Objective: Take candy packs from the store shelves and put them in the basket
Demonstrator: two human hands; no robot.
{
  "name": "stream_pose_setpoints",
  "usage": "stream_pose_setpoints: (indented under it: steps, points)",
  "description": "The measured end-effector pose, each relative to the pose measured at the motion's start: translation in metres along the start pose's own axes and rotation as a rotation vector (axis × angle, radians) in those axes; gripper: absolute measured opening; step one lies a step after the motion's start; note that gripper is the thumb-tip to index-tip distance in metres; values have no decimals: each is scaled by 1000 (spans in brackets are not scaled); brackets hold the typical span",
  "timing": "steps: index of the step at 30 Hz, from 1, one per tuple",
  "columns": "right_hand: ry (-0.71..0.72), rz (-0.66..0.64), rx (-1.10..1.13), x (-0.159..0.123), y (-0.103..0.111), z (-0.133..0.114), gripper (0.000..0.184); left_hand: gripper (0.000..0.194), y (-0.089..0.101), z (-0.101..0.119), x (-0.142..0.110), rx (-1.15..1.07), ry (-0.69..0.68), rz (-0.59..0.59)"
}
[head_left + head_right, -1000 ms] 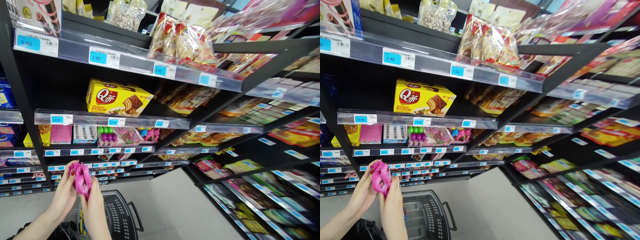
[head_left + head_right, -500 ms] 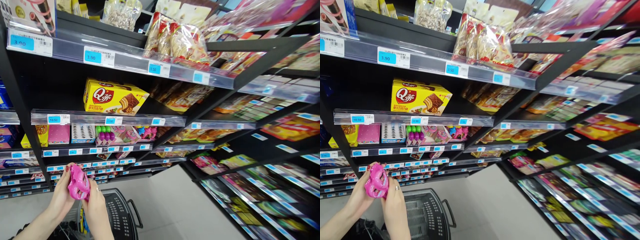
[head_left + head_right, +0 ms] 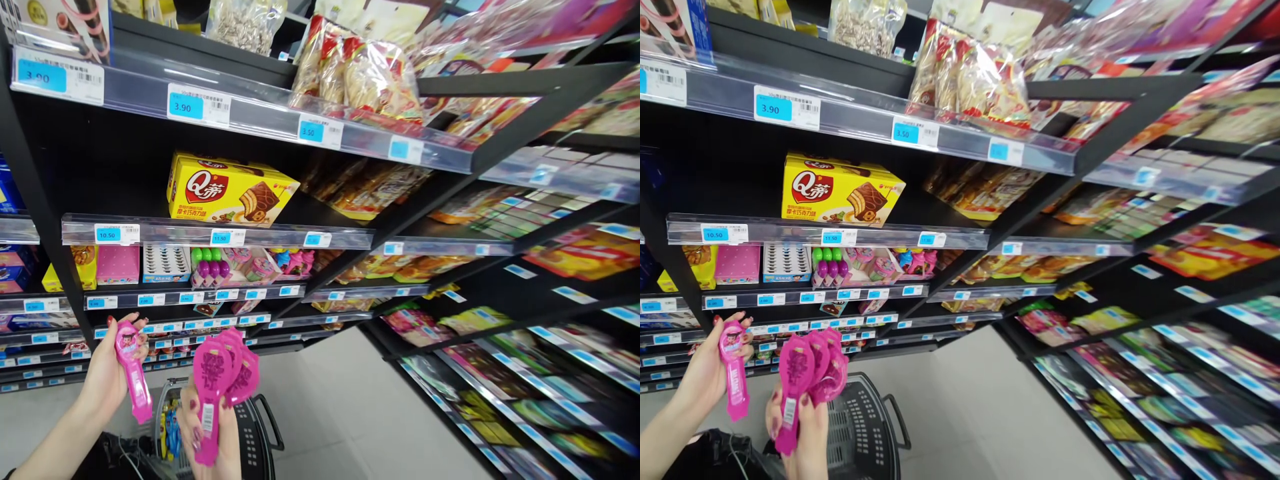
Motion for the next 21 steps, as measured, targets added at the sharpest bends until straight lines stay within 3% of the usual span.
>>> stream_pose_setpoints:
  steps: [3,7,12,21]
  points:
    - [-119,-86,215,-1,-10,0,29,32,-2,1,-3,4,56,-11]
    - [-180,-78,326,3,-11,3,28,28,-4,-5,-6,-11,126,-59]
    - [-145,-49,317,6,-11,1,24,29,-3,-13,-7,0,196,-124]
    - [-142,-75,263,5,-10,1,26,27,-13,-11,-10,23,127,-233]
Point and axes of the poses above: each hand's wrist, its own x-axis towards the middle knuckle, its own y-axis out of the back of the hand, z = x × y, the point moved 8 cm from there along x, towards the middle knuckle, and after that the axes turned 9 degrees about -x, right-handed, at the moved point
